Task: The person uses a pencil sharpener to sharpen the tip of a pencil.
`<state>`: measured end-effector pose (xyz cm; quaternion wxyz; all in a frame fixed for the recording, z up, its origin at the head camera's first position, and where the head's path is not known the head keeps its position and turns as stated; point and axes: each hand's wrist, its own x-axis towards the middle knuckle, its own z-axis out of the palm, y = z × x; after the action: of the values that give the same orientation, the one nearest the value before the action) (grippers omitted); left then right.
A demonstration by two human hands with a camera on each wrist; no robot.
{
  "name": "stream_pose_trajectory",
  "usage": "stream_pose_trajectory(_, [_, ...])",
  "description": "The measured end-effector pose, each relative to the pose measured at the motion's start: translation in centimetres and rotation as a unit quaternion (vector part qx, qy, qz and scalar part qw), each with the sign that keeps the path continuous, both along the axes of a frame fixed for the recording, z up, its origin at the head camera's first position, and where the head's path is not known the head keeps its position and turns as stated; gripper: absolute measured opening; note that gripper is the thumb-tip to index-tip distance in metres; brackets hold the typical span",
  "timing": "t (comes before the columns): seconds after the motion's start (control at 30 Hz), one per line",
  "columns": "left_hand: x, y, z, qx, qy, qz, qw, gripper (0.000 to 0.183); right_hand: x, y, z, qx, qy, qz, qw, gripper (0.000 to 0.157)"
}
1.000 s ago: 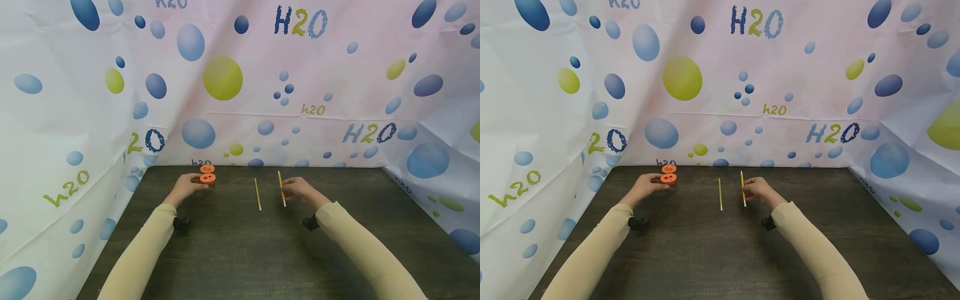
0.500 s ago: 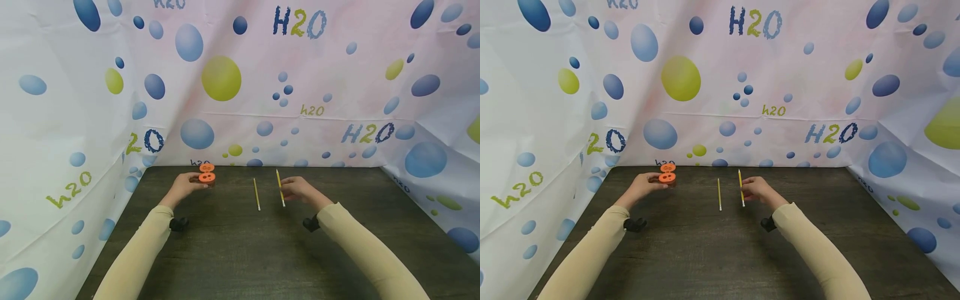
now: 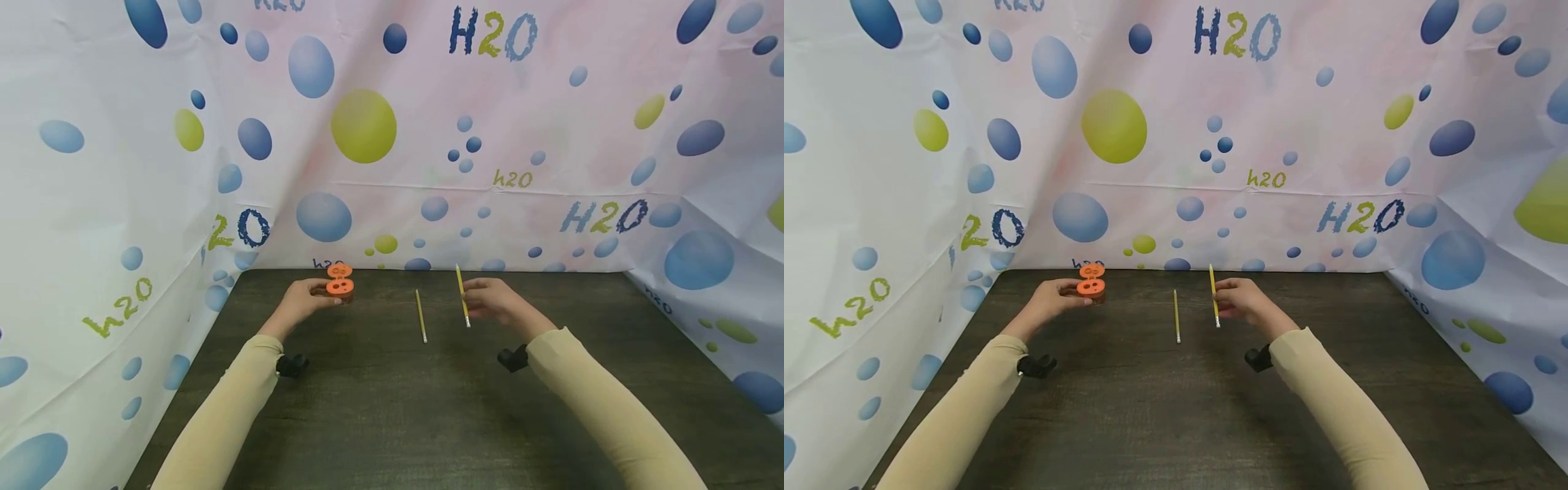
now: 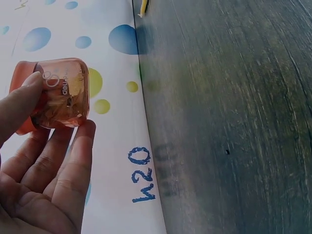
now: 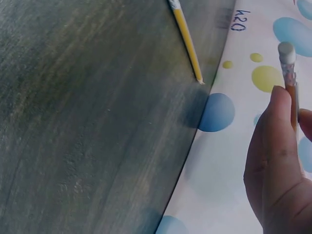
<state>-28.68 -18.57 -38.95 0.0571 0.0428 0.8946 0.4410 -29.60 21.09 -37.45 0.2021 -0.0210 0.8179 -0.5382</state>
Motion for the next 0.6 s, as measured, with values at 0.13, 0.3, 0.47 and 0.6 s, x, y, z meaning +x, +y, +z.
stream_pose_trajectory(0.13, [0.3, 0.1, 0.3, 0.004, 0.003, 0.000, 1.0000, 0.059, 0.1, 0.5, 0.6, -0.014, 0.005, -0.006, 1.000, 0.056])
stream_pose_trajectory(0.3, [0.7, 0.3, 0.8, 0.000, 0.011, 0.001, 0.9999, 0.058, 0.5, 1.1, 1.3, -0.022, 0.012, -0.008, 1.000, 0.058])
stream_pose_trajectory(0.47, [1.1, 0.5, 1.1, 0.000, 0.014, -0.004, 0.9999, 0.059, 1.0, 1.4, 1.7, -0.023, 0.011, -0.013, 1.000, 0.058])
stream_pose_trajectory(0.6, [1.3, 0.7, 1.3, -0.002, 0.016, -0.007, 0.9998, 0.059, 1.4, 1.6, 1.8, -0.031, 0.011, -0.015, 0.999, 0.059])
